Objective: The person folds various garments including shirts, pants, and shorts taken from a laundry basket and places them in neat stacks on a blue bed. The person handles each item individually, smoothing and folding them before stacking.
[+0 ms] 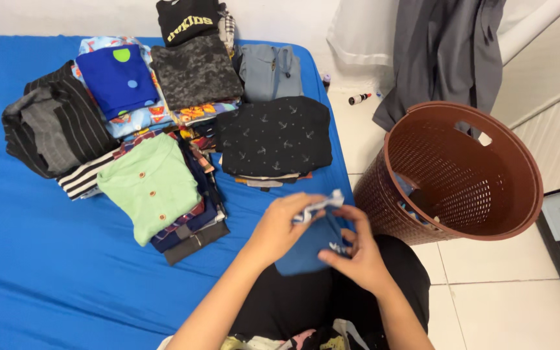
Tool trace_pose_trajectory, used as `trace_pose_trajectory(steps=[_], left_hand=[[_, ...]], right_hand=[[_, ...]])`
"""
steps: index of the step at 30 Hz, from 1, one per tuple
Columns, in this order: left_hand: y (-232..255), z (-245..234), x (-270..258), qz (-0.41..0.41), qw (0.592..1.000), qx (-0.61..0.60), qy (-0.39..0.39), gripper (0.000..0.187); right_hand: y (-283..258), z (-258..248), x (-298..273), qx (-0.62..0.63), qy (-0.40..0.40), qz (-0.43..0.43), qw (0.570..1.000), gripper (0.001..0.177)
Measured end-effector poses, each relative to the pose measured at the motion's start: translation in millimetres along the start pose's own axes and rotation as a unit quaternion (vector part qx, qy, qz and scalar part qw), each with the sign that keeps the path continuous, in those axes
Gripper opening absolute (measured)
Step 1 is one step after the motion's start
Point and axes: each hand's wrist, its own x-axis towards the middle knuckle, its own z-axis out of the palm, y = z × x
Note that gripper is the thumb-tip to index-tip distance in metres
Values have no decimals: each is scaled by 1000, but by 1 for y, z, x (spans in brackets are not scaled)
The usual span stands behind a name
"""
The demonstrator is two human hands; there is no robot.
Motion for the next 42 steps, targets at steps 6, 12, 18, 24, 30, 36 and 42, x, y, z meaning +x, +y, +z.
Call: trace_pose_trajectory(steps=[6, 12, 18, 24, 30, 36, 42], left_hand=[[47, -43, 33, 193, 966, 40, 165, 38], [35, -78, 62, 103, 957, 27, 268, 44], [-37, -75, -5, -12, 960, -236, 147, 74], [-57, -31, -141, -171, 970, -100, -139, 34], [-58, -19, -186, -233, 957, -102, -137, 36], [-52, -22, -170, -199, 975, 3, -102, 29], [-82, 16, -132, -201, 976, -37, 72, 46]], right_hand=[[-24, -13, 6, -390, 20, -9, 921, 36], [-87, -67, 12, -432, 220, -313, 817, 30], [-68, -114, -32, -562, 113, -377, 728, 43], [40, -136, -107, -497, -41, -178, 848, 41], [34, -149, -135, -504, -91, -36, 858, 38], [-33, -106, -98, -506, -135, 229, 821, 25], [-16, -14, -28, -387, -133, -59, 910, 39]])
